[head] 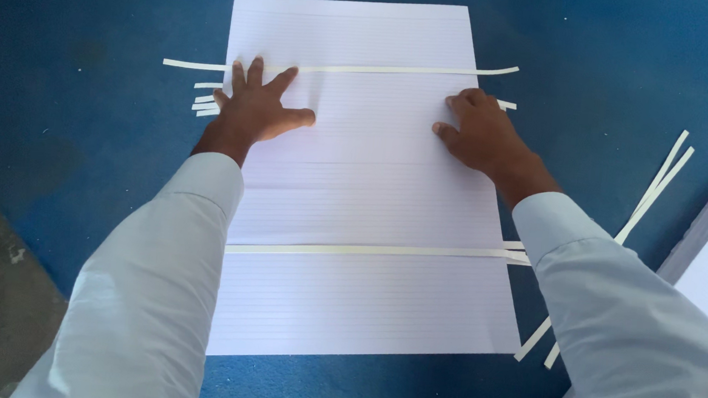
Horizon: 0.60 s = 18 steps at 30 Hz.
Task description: The person aligns a stack of lined paper sheets on a blue floor, then places white plastic strips across the middle of the stack. They repeat this process with another stack, aligning the sheets and securing them with strips.
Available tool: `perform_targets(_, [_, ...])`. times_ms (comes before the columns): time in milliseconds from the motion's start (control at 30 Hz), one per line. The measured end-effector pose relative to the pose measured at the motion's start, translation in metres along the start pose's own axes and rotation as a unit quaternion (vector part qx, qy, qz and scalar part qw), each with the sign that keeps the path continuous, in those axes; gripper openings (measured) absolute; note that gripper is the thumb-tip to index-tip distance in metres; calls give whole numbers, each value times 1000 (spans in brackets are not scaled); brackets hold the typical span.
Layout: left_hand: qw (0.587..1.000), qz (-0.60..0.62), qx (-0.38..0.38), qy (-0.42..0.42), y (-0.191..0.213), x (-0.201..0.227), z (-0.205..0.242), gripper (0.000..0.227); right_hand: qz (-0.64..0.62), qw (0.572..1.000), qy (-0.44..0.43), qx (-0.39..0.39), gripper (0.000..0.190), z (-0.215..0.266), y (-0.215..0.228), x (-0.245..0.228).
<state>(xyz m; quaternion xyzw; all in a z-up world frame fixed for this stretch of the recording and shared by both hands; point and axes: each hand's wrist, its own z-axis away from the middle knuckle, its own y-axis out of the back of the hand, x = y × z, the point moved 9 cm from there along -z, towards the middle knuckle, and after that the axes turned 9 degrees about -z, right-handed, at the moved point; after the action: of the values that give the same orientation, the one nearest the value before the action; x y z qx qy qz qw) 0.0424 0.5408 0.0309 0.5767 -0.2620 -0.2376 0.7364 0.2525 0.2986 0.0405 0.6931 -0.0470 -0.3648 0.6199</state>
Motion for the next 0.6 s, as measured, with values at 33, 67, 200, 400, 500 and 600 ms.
perform_targets(33, [1000, 3, 1, 0, -1, 0, 0, 99, 4, 1000, -1, 3, 59, -2, 2, 1])
perform_targets(67, [1000, 1, 0, 1, -4, 0, 0, 99, 9, 1000, -3, 5, 61, -5, 3, 3])
perform_targets(200, [1000, -6, -2, 0, -7, 0, -1, 98, 18, 999, -34, -15, 79, -24, 7, 13])
perform_targets(400, [1000, -13, -14, 5, -7, -1, 0, 97, 37, 998, -34, -49, 106, -43, 6, 23])
perform_targets(500, [1000, -8, -13, 3, -7, 0, 1, 97, 27, 997, -32, -68, 104, -47, 3, 23])
perform_targets(600, [1000, 3, -10, 3, -5, 1, 3, 96, 44, 989, -104, -95, 101, -47, 1, 34])
